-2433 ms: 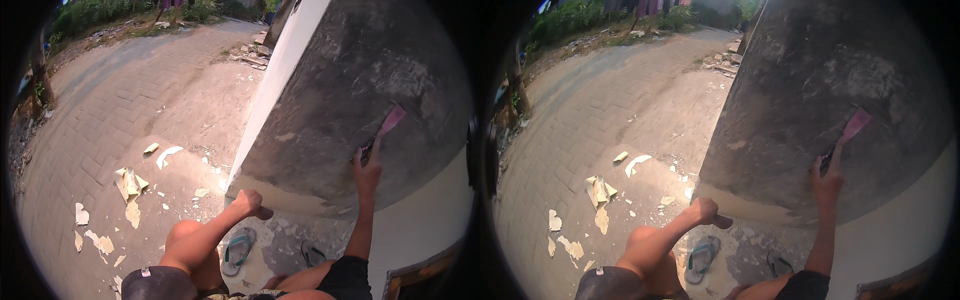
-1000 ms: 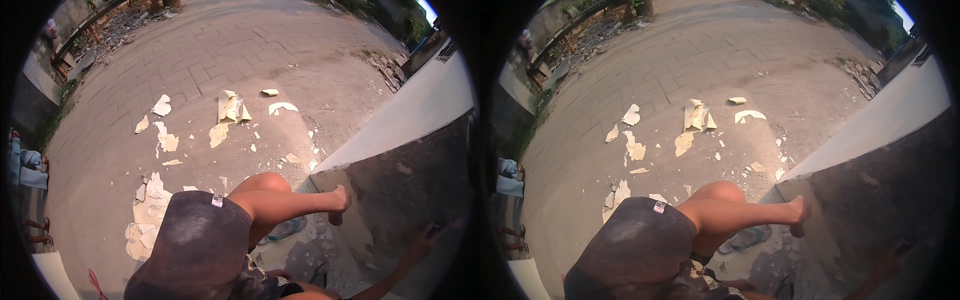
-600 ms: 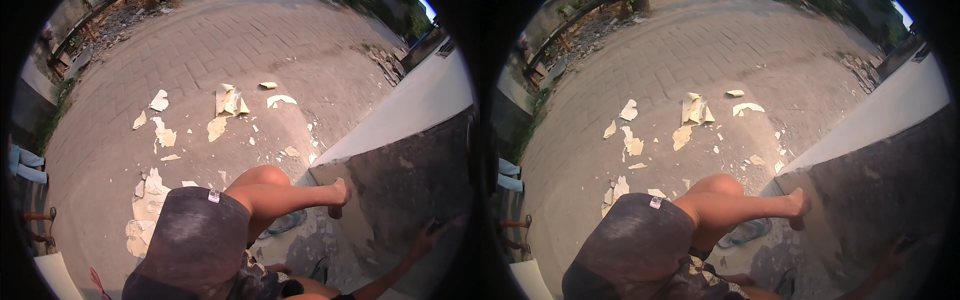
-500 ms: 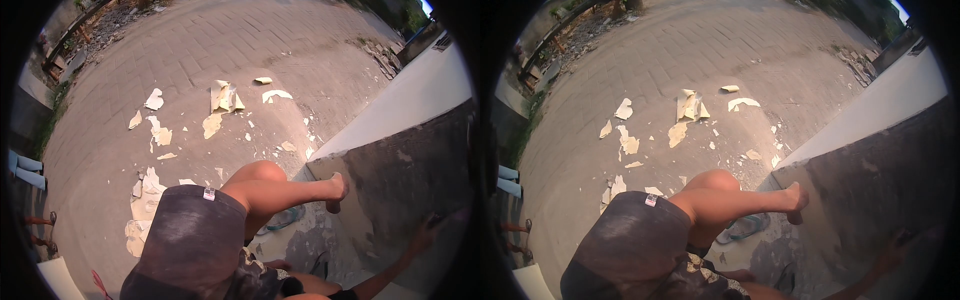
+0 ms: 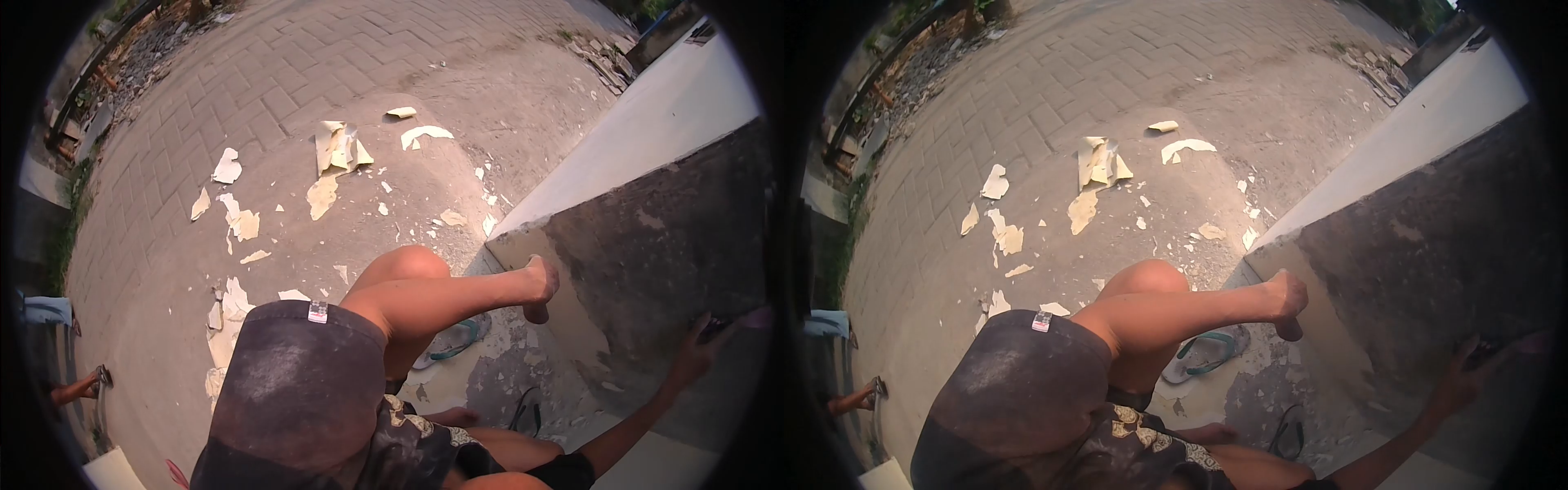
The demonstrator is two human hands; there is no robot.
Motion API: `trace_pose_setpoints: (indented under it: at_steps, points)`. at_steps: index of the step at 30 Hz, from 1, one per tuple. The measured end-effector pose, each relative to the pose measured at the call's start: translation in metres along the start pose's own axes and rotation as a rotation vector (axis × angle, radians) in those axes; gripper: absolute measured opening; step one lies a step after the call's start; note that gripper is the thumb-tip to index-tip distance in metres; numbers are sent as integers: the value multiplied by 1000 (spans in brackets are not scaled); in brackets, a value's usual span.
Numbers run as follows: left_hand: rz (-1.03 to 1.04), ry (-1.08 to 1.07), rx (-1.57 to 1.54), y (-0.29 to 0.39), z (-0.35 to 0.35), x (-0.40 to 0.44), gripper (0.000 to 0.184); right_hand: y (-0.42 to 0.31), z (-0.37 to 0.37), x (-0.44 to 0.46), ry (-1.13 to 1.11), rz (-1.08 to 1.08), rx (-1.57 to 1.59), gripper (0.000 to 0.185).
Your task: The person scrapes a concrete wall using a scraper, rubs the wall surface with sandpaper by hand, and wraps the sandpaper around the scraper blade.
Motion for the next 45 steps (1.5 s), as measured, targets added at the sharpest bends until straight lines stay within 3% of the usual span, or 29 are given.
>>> trace_pose_setpoints:
  at_steps: [15,45]
  points:
    - [15,-39,4,0,3,6,29,-5,0,3,127,-146,-24,65]
    - [27,-26,53,3,6,2,35,-16,-5,0,44,-47,39,62]
Point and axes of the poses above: each hand's wrist, its own x-axis towards the middle knuckle, its own z-axis out of the palm, y = z × x, the point moved 3 cm from there along x, towards the middle knuckle, and after that the axes turned 5 degrees about z, right-handed, at the moved point
